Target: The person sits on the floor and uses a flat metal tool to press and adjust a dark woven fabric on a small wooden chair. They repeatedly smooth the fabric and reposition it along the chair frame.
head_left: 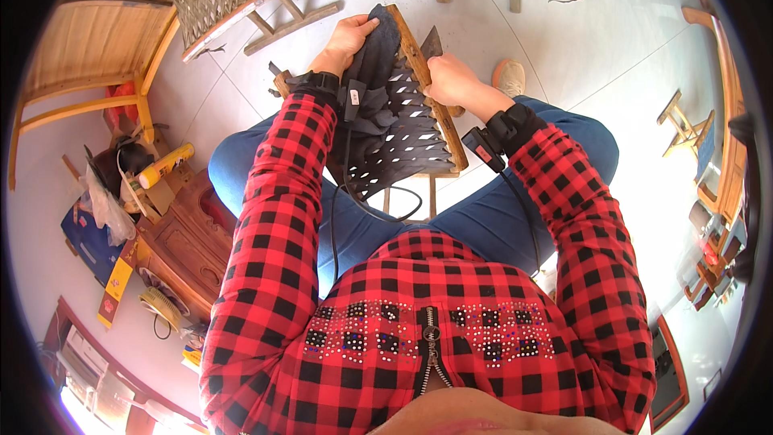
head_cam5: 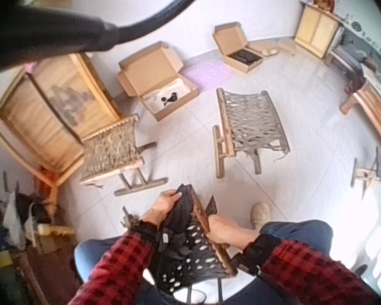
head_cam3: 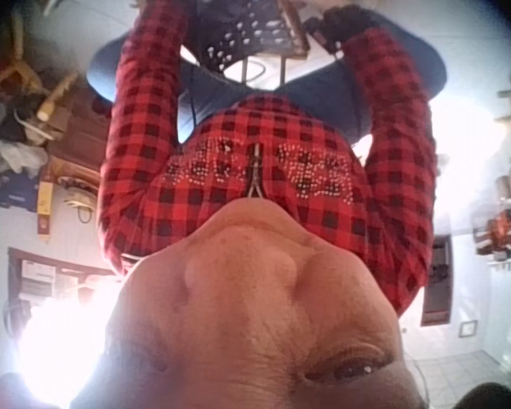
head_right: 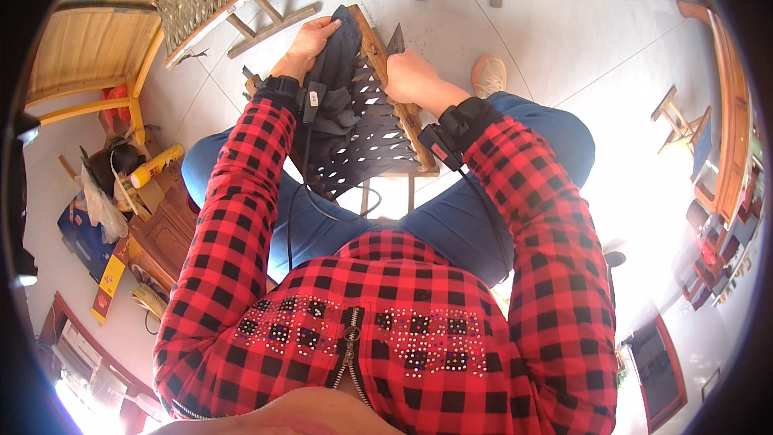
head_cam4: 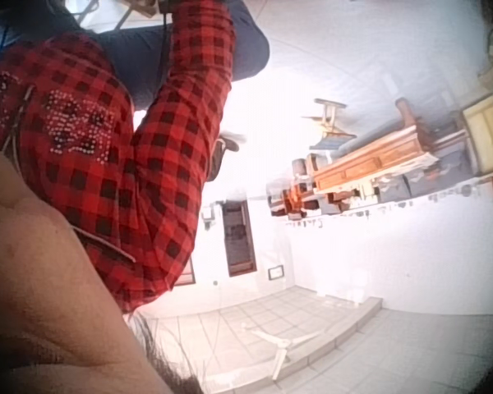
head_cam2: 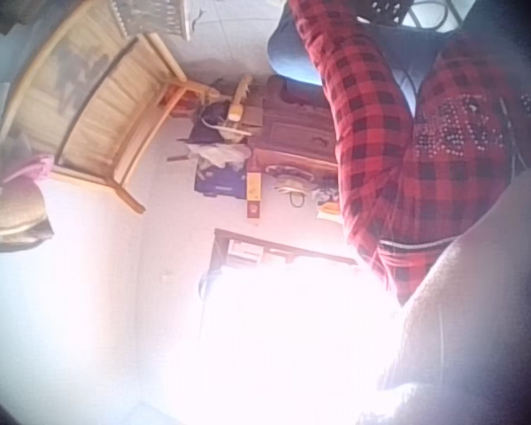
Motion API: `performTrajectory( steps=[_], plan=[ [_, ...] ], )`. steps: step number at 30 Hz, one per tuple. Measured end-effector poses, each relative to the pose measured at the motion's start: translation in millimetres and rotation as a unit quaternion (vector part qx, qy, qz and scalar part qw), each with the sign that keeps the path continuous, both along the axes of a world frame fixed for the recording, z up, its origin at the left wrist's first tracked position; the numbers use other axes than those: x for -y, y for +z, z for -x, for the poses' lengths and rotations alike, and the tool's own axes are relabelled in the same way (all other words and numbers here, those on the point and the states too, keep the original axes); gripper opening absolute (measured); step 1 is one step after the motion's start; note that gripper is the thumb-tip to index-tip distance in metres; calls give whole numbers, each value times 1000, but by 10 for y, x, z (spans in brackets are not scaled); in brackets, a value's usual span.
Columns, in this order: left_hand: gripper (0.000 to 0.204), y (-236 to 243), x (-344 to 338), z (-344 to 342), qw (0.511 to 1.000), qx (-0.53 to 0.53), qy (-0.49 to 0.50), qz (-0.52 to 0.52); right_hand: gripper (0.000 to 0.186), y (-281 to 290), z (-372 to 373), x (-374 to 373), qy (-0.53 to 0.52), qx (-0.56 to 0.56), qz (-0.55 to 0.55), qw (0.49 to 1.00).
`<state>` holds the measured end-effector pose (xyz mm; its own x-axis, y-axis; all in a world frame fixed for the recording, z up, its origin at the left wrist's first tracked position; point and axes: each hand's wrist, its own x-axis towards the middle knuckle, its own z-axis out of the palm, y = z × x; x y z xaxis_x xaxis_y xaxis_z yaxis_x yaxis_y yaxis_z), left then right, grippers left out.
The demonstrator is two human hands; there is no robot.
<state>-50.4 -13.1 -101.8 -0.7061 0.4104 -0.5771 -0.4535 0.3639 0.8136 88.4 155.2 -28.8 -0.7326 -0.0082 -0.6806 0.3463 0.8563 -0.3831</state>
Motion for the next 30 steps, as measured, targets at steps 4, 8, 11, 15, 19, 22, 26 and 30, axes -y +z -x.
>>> performTrajectory(
  steps=[4, 8, 11, 15, 19, 22, 26, 30],
  plan=[
    [25, 86, 2, -77, 916, -248, -110, 296, 32, -53, 6, -15, 9, -15, 13, 1000],
    [28, 339, 9, -187, 868, -305, -165, 354, 34, -103, 5, -50, 17, -36, 5, 999],
    [28, 516, 48, -354, 854, -315, -205, 361, 36, -126, 16, -80, 1, -18, 9, 1000],
    [39, 601, -9, -714, 827, -355, -229, 370, 37, -113, 38, -107, 10, -9, 0, 1000],
    [85, 647, -124, -1051, 807, -402, -203, 382, 31, 0, 73, -132, 35, -16, -10, 999],
    [88, 680, -217, -1218, 801, -417, -225, 366, 27, 148, 131, -166, -28, -99, -66, 992],
    [73, 685, -311, -1315, 806, -427, -250, 326, 36, 347, 221, -198, -109, -231, -22, 967],
    [65, 679, -388, -1349, 799, -435, -262, 322, 44, 451, 252, -141, -67, -195, 26, 978]
  ],
)
